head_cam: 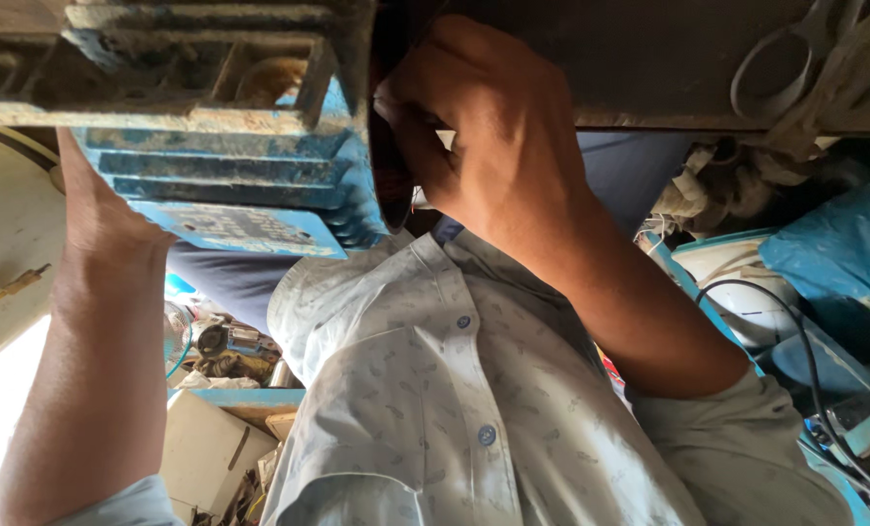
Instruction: The person sits on the floor and works on a blue electric motor, inserting and adjusting copper wire coils into the stator slots. They use a small white tool to push the wires into place and repeatedly reposition the motor to access different slots.
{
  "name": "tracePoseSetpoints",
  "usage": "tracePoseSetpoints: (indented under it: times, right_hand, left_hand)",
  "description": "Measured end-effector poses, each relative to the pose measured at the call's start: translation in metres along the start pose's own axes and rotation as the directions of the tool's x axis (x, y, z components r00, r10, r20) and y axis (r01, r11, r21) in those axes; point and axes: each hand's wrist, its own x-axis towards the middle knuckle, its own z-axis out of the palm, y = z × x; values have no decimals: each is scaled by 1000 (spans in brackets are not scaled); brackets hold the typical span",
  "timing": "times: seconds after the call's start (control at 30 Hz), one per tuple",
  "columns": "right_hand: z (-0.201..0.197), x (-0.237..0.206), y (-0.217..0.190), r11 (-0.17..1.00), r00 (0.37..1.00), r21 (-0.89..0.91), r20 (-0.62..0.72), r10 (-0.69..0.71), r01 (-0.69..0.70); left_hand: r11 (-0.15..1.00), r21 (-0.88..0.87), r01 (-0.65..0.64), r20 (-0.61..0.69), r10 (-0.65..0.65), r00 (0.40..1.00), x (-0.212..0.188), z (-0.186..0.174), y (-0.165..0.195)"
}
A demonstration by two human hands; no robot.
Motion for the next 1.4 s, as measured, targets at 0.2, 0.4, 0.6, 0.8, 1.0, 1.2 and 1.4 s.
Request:
tracePoseSetpoints:
  times: [0.2, 0.4, 0.6, 0.8, 1.0, 1.2, 1.4]
  right_hand:
    - [4, 5, -2, 998, 998, 20, -24, -55, 56]
    - [0, 8, -1, 997, 998, 60, -41, -40, 43]
    - [-20, -14, 0, 985, 995, 166, -83, 52, -38]
    - [-12, -21, -2, 985, 990, 167, -127, 64, -42]
    - [-4, -22, -9, 999, 990, 27, -130, 48, -44]
    - [16, -4, -6, 996, 988, 41, -136, -73, 79]
    - [12, 9, -6, 997, 997, 31, -48, -63, 65]
  left_hand:
    - [967, 227, -119, 31, 115, 993, -13, -15, -6]
    - [987, 137, -82, -38, 88, 995, -3, -18, -8]
    - [969, 212, -125, -9, 130, 992, -7, -10, -8]
    - [922, 334, -195, 128, 161, 979, -12, -7, -3]
    - [964, 234, -123, 64, 111, 992, -7, -6, -2]
    - [971, 216, -102, 55, 92, 994, -9, -4, 0]
    - [976, 197, -90, 56, 81, 995, -4, 4, -1]
